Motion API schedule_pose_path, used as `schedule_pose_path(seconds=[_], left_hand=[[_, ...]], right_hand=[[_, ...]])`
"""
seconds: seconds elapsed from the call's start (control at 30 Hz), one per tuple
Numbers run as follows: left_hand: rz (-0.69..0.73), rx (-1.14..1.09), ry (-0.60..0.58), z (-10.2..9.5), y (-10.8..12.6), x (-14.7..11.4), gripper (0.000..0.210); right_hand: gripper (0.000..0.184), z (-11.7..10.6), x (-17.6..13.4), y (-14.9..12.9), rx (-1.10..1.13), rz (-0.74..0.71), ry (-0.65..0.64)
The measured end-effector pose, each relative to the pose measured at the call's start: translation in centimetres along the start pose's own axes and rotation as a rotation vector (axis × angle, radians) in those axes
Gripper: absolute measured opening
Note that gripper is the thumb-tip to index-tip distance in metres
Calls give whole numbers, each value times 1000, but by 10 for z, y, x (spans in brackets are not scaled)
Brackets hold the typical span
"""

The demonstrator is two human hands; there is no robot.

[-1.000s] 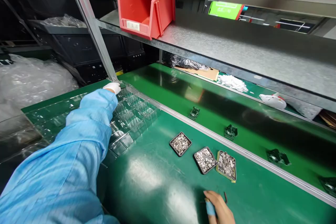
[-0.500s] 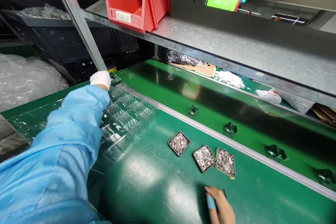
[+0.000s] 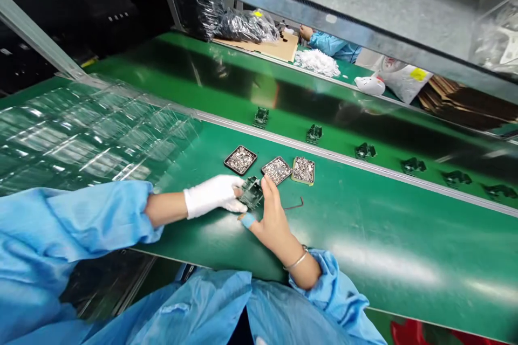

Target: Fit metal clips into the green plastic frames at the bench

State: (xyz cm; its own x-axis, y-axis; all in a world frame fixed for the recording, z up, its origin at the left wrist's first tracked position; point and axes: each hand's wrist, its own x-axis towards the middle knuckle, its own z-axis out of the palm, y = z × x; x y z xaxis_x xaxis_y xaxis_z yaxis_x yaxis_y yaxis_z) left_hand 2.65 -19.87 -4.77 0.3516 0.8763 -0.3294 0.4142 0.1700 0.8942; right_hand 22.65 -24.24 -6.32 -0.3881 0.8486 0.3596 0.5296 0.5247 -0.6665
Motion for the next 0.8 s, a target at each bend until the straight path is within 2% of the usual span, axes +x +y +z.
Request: schedule_pose_path(seconds=[0.07, 0.1, 0.13, 0.2, 0.27, 0.33, 0.4, 0.5, 0.6, 0.8], left_hand=[[-93, -58, -198, 21, 0, -6, 35], [-136, -37, -268, 21, 2, -5, 35], [-148, 54, -283, 15, 5, -1, 35], [-103, 334, -159, -7, 12, 15, 33], [-8, 617, 97, -29, 19, 37, 30], [43, 826, 259, -43, 21, 59, 28], [54, 941, 297, -46, 20, 77, 26], [43, 981, 270, -39, 16, 91, 22], [16, 989, 251, -33, 15, 97, 17], [5, 894, 307, -39, 19, 100, 14]], right_hand=[[74, -4, -5, 0, 31, 41, 1], [70, -7, -8, 3, 54, 68, -10], [67, -10, -10, 6, 79, 88, -38], [66, -15, -14, 13, 121, 90, -135], [65, -18, -16, 19, 126, 50, -249], [66, -19, -17, 21, 92, 26, -330], [69, -22, -18, 23, 66, 24, -366], [68, -30, -18, 26, 88, 30, -312], [61, -35, -20, 28, 110, 29, -229], [54, -33, -20, 26, 47, -5, -208]])
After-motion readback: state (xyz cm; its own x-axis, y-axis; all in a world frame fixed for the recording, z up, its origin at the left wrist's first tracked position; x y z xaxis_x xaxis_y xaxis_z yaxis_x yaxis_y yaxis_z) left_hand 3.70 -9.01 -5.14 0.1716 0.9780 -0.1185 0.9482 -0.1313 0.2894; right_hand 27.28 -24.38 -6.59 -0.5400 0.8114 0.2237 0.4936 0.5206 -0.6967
